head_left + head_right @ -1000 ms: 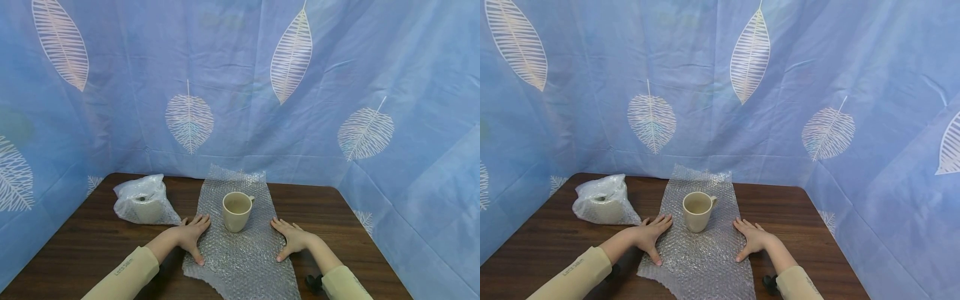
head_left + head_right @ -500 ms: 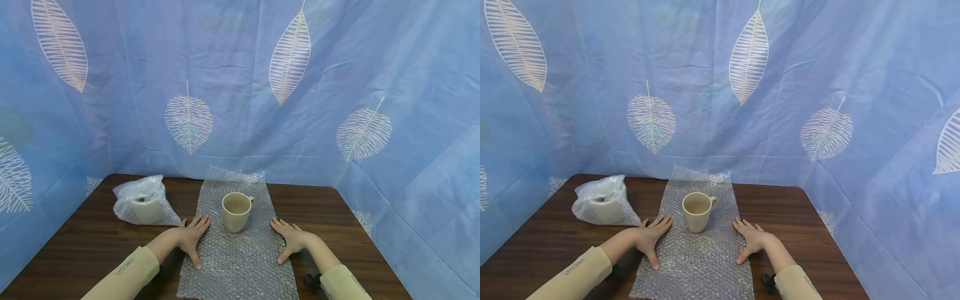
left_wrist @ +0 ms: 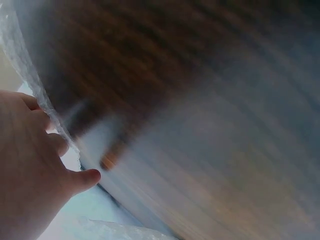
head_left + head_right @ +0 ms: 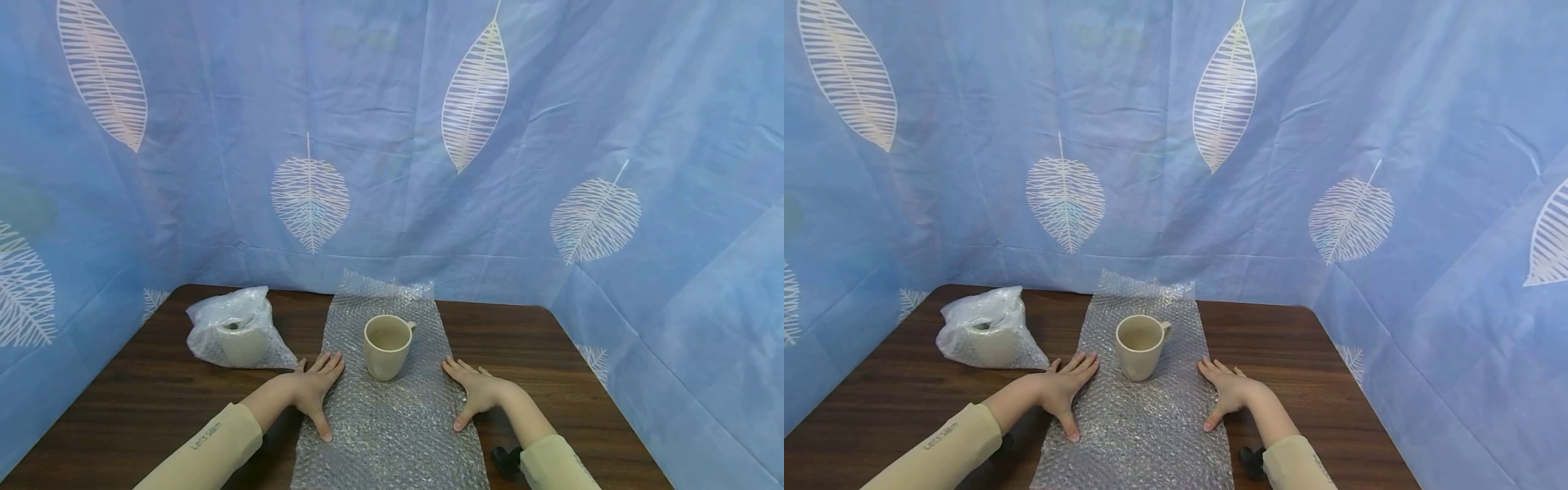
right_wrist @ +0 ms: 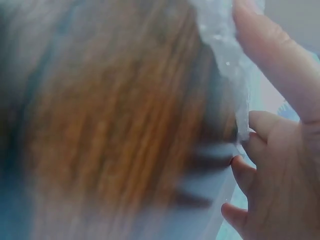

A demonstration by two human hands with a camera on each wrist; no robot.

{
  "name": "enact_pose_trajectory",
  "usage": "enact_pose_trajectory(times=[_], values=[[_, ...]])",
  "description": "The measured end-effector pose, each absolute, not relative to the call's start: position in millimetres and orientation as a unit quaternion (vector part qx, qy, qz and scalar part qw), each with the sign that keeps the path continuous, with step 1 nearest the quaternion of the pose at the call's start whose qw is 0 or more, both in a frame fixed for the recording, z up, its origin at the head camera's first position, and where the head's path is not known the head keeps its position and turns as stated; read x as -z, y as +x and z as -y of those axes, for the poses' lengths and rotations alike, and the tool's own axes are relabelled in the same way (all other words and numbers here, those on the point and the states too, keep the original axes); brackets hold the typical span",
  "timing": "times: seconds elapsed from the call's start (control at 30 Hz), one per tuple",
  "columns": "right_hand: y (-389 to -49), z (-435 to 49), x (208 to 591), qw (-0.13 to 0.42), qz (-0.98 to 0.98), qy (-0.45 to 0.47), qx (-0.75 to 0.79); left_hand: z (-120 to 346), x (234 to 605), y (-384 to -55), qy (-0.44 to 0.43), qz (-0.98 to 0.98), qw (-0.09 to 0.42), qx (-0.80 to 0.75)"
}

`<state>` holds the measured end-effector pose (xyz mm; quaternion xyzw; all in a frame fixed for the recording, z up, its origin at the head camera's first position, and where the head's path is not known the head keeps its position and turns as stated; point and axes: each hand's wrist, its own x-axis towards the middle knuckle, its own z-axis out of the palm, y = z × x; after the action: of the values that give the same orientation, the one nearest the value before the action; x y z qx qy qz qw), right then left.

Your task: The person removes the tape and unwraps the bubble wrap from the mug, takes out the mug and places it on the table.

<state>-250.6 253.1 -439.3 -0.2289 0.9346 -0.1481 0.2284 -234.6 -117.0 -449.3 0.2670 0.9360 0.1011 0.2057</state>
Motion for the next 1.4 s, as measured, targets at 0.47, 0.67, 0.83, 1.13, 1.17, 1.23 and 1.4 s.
enact_pose_trajectory(times=[0.47, 0.67, 0.83, 1.13, 1.17, 1.23, 1.4], values=[[-250.4, -255.8, 436.3, 0.219, -0.922, -0.232, 0.217, 116.0, 449.8, -236.2, 0.264, -0.936, 0.212, -0.096], [-255.4, -256.6, 436.6, 0.194, -0.917, -0.241, 0.253, 116.0, 449.2, -235.9, 0.261, -0.936, 0.213, -0.098], [-261.1, -255.4, 437.0, 0.151, -0.922, -0.255, 0.247, 115.4, 449.5, -235.5, 0.261, -0.936, 0.213, -0.1], [-270.8, -249.6, 430.7, 0.094, -0.921, -0.254, 0.279, 114.7, 450.5, -233.6, 0.262, -0.937, 0.209, -0.103], [-271.6, -248.3, 429.8, 0.088, -0.921, -0.253, 0.283, 114.7, 450.5, -233.4, 0.262, -0.937, 0.209, -0.103], [-273.1, -245.1, 428.3, 0.075, -0.921, -0.248, 0.29, 114.7, 450.3, -233.2, 0.263, -0.936, 0.208, -0.103], [-277.1, -235.6, 424.9, 0.049, -0.919, -0.228, 0.318, 114.4, 449.1, -232.4, 0.262, -0.936, 0.21, -0.106]])
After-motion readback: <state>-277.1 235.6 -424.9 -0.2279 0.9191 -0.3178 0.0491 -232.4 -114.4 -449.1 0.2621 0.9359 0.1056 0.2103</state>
